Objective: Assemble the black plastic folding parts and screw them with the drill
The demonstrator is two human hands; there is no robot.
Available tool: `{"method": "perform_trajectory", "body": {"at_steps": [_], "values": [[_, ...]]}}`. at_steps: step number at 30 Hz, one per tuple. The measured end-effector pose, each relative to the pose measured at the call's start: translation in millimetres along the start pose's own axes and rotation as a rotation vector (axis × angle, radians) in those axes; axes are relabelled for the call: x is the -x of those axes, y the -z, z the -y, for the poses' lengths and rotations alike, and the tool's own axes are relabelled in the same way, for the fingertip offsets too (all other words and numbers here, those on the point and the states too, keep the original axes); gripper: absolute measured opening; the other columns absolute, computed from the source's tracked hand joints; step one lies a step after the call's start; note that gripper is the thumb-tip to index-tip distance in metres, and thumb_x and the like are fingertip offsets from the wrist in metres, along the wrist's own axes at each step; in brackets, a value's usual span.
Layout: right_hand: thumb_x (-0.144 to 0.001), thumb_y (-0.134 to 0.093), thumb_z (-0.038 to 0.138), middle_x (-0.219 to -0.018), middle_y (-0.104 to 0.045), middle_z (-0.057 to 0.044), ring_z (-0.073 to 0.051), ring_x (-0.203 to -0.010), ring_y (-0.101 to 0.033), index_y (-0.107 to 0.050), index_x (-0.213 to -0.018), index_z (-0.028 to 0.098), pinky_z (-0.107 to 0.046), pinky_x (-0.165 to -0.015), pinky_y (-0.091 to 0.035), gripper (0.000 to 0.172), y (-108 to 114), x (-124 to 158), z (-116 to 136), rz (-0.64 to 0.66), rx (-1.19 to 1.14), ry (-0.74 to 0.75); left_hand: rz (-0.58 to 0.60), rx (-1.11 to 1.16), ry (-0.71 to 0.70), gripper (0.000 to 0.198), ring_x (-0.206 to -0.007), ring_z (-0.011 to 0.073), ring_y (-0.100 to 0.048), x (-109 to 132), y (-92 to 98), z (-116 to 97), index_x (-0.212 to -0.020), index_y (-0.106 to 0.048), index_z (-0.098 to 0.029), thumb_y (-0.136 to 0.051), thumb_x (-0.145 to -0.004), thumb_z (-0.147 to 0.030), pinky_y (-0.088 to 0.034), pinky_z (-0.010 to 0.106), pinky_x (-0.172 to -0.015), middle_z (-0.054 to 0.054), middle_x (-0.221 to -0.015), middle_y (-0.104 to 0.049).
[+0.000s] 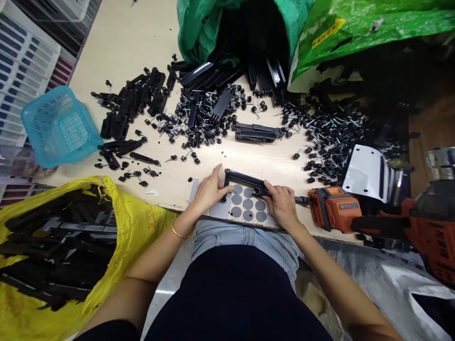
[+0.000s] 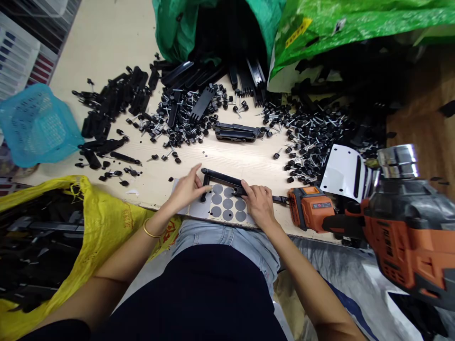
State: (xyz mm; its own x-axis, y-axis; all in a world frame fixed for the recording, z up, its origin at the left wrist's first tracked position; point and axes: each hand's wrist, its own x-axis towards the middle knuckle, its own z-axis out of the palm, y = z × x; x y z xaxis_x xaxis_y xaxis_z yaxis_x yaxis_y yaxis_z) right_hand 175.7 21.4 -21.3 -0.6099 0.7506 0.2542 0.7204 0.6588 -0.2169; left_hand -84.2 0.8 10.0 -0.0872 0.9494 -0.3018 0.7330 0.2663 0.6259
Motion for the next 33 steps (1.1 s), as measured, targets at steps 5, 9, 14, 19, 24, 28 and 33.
{"method": "perform_trajectory", "body": {"at_steps": [5, 9, 14, 19, 24, 28, 33], "values": [[-0.089, -0.05, 0.036, -0.124, -0.047, -0.014, -0.027, -0.112, -0.045, -0.037, -0.138, 0.023, -0.042, -0.092, -0.039, 0.053, 10, -46, 31, -0.028, -0.093, 0.002, 0.022, -0.184, 0.093, 0.063, -0.089, 0.0252, -0.065, 16, -23.1, -8, -0.143, -0.027, -0.012, -0.051, -0.089, -0.032, -0.049, 0.033, -0.075, 0.013, -0.102, -0.067], [-0.091, -0.039, 0.019, -0.124, -0.05, -0.012, -0.026, -0.109, -0.047, -0.027, -0.145, 0.027, -0.042, -0.09, -0.04, 0.056, -6, -84, 55, 0.161, -0.036, 0.192, 0.023, -0.206, 0.117, 0.063, -0.091, 0.026, -0.066, 13, -18.9, -9, -0.145, -0.025, -0.018, -0.049, -0.089, -0.031, -0.049, 0.033, -0.075, 0.011, -0.104, -0.068], [-0.087, -0.037, 0.012, -0.102, -0.058, -0.01, -0.023, -0.087, -0.051, -0.014, -0.15, 0.026, -0.034, -0.071, -0.045, 0.069, -19, -87, 49, 0.269, 0.042, 0.129, 0.052, -0.148, 0.155, 0.063, -0.092, 0.0249, -0.066, 11, -17.2, -10, -0.145, -0.027, -0.023, -0.051, -0.088, -0.032, -0.049, 0.032, -0.075, 0.009, -0.102, -0.07], [-0.081, -0.037, 0.006, -0.106, -0.055, -0.011, -0.024, -0.088, -0.049, -0.006, -0.15, 0.025, -0.035, -0.071, -0.045, 0.078, -21, -84, 45, 0.196, 0.03, 0.187, 0.021, -0.103, 0.202, 0.068, -0.088, 0.0238, -0.067, 10, -27.4, -16, -0.148, -0.017, -0.011, -0.048, -0.09, -0.031, -0.048, 0.031, -0.075, 0.013, -0.098, -0.069], [-0.079, -0.036, 0.005, -0.107, -0.055, -0.013, -0.024, -0.089, -0.05, -0.003, -0.151, 0.022, -0.037, -0.072, -0.044, 0.081, -25, -82, 46, 0.175, 0.019, 0.207, 0.048, -0.093, 0.118, 0.069, -0.09, 0.0261, -0.067, 7, -28.4, -12, -0.147, -0.018, -0.013, -0.051, -0.089, -0.031, -0.048, 0.032, -0.074, 0.014, -0.1, -0.069], [-0.081, -0.034, 0.007, -0.111, -0.055, -0.014, -0.025, -0.091, -0.05, -0.021, -0.148, 0.021, -0.038, -0.073, -0.043, 0.07, -25, -81, 49, 0.203, 0.056, 0.165, 0.021, -0.068, 0.171, 0.07, -0.087, 0.0255, -0.067, 6, -32.1, -18, -0.146, -0.012, -0.003, -0.048, -0.09, -0.025, -0.048, 0.032, -0.074, 0.017, -0.096, -0.068], [-0.082, -0.04, 0.009, -0.113, -0.053, -0.015, -0.026, -0.092, -0.049, -0.024, -0.147, 0.024, -0.04, -0.074, -0.043, 0.069, -23, -81, 51, 0.227, 0.132, 0.194, 0.047, -0.086, 0.061, 0.066, -0.088, 0.0248, -0.067, 4, -23.3, -8, -0.145, -0.024, -0.012, -0.053, -0.088, -0.028, -0.048, 0.031, -0.073, 0.014, -0.098, -0.069]]}}
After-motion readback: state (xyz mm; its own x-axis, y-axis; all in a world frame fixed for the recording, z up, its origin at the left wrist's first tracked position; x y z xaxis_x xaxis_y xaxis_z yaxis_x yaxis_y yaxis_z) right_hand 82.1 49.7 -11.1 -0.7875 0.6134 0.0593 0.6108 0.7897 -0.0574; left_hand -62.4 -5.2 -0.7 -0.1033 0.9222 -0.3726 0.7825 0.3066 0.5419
